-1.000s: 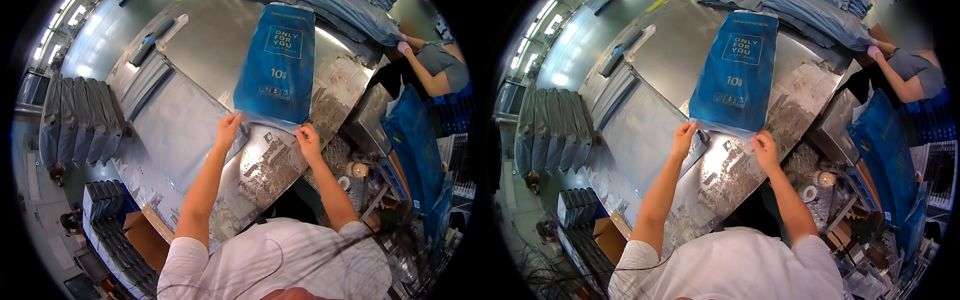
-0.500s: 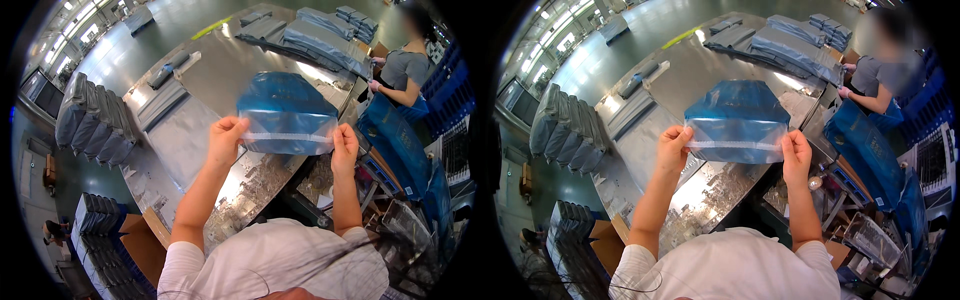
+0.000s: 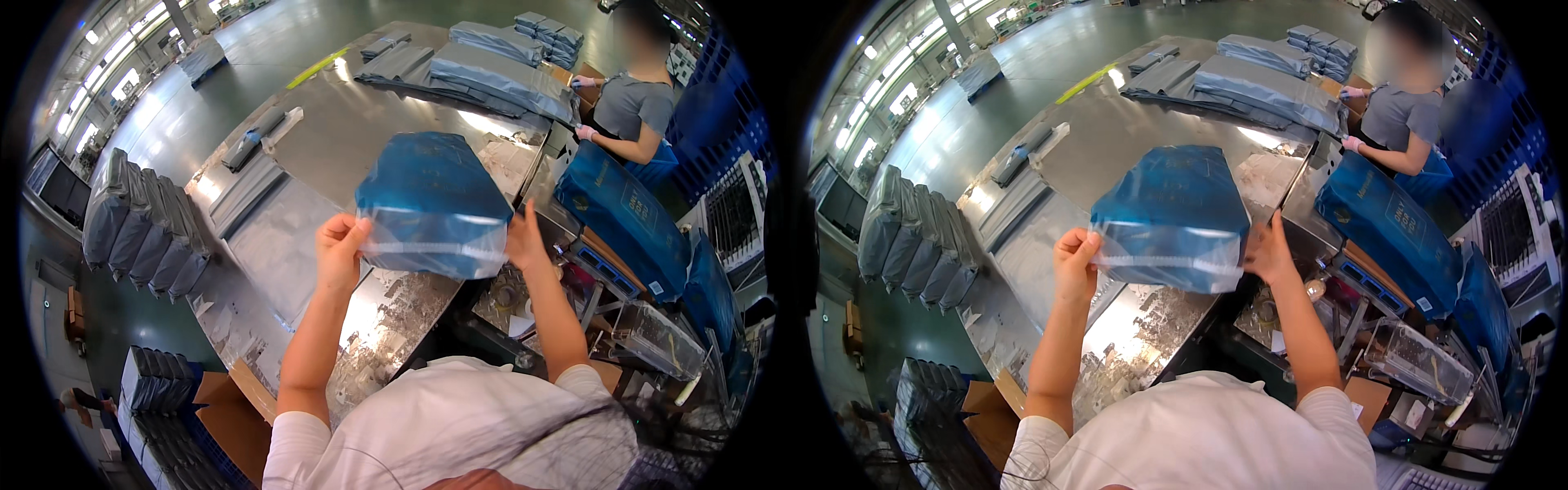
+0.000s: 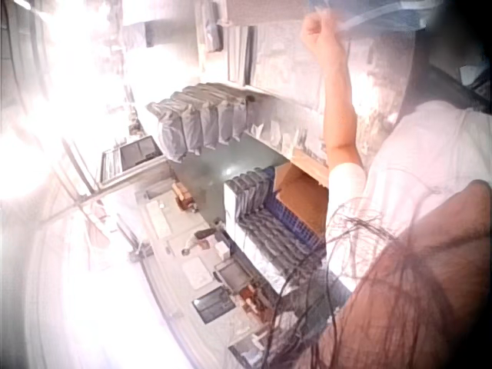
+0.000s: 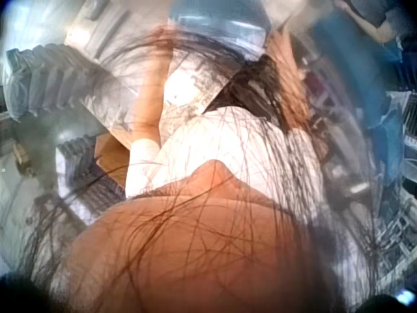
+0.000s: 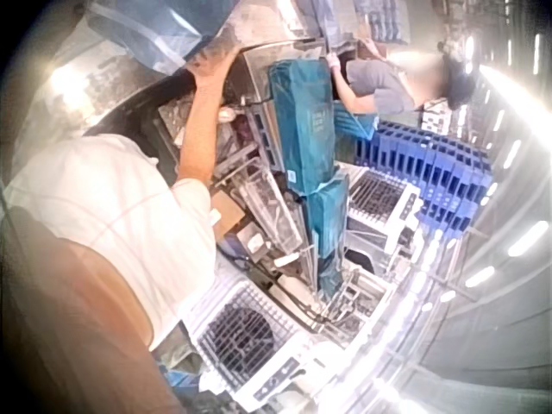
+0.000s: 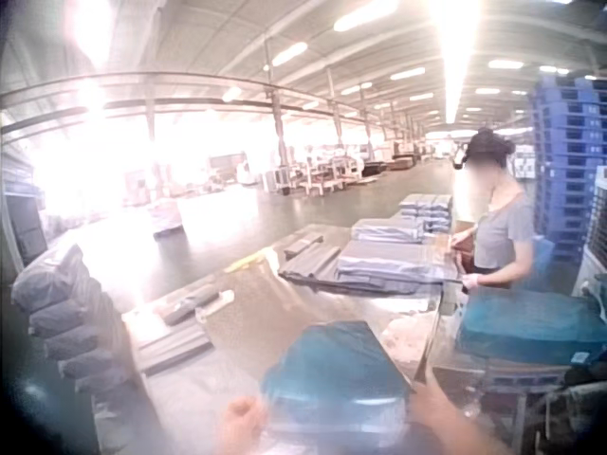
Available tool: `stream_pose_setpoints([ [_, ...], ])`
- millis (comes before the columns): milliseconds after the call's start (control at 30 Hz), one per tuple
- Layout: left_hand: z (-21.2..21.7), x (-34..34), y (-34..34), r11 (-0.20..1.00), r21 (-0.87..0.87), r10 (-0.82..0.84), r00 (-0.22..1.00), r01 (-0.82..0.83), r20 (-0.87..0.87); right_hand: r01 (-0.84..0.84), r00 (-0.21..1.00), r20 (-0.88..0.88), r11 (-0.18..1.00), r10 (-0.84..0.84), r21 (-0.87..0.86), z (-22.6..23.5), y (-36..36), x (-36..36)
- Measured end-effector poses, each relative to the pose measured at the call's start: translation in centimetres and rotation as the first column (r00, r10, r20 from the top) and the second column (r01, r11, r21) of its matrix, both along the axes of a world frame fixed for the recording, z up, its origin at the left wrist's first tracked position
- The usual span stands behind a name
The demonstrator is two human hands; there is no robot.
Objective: The person places folded items into blue poly mailers on a metal table, seals each mailer, and stacks the finished packages. A coworker across the table performs similar packaging actions.
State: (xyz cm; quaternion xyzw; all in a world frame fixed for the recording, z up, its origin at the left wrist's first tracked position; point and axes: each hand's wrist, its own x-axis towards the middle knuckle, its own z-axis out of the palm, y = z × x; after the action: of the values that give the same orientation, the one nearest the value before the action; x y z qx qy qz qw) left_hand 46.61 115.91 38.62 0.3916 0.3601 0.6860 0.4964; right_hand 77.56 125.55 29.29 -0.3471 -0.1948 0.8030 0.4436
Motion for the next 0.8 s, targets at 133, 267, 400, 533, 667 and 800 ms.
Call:
stream_pose_setpoints([
  [133, -2.2, 0.0, -1.6, 0.988, 0.020, -0.141, 0.942, 0.154, -0.306, -0.223, 0.957, -0.196, 0.974, 0.212, -0.034, -3.8, 2.8, -1.4],
  [267, -3.3, 2.4, -4.3, 0.892, 0.123, -0.216, 0.651, 0.434, -0.728, -0.309, 0.944, -0.163, 0.944, 0.288, -0.119, -8.5, 4.1, -2.5],
  [400, -6.4, 4.4, -8.4, 0.805, 0.178, -0.181, 0.519, 0.567, -0.835, -0.203, 0.932, -0.313, 0.979, 0.183, -0.032, -15.6, 2.1, -3.7],
  [533, -8.9, 2.7, -13.0, 0.787, -0.131, -0.337, 0.242, 0.603, -0.910, -0.398, 0.899, -0.213, 0.917, 0.382, -0.035, -15.0, 0.7, -7.2],
  [667, -12.9, 2.4, -19.3, 0.812, -0.370, -0.439, 0.054, 0.452, -0.897, -0.687, 0.723, -0.130, 0.727, 0.679, -0.024, -13.2, 0.8, -11.1],
  [800, -16.3, 3.1, -25.7, 0.862, -0.353, -0.412, 0.100, 0.364, -0.905, -0.805, 0.593, 0.108, 0.589, 0.798, 0.071, -12.6, -3.1, -14.8],
])
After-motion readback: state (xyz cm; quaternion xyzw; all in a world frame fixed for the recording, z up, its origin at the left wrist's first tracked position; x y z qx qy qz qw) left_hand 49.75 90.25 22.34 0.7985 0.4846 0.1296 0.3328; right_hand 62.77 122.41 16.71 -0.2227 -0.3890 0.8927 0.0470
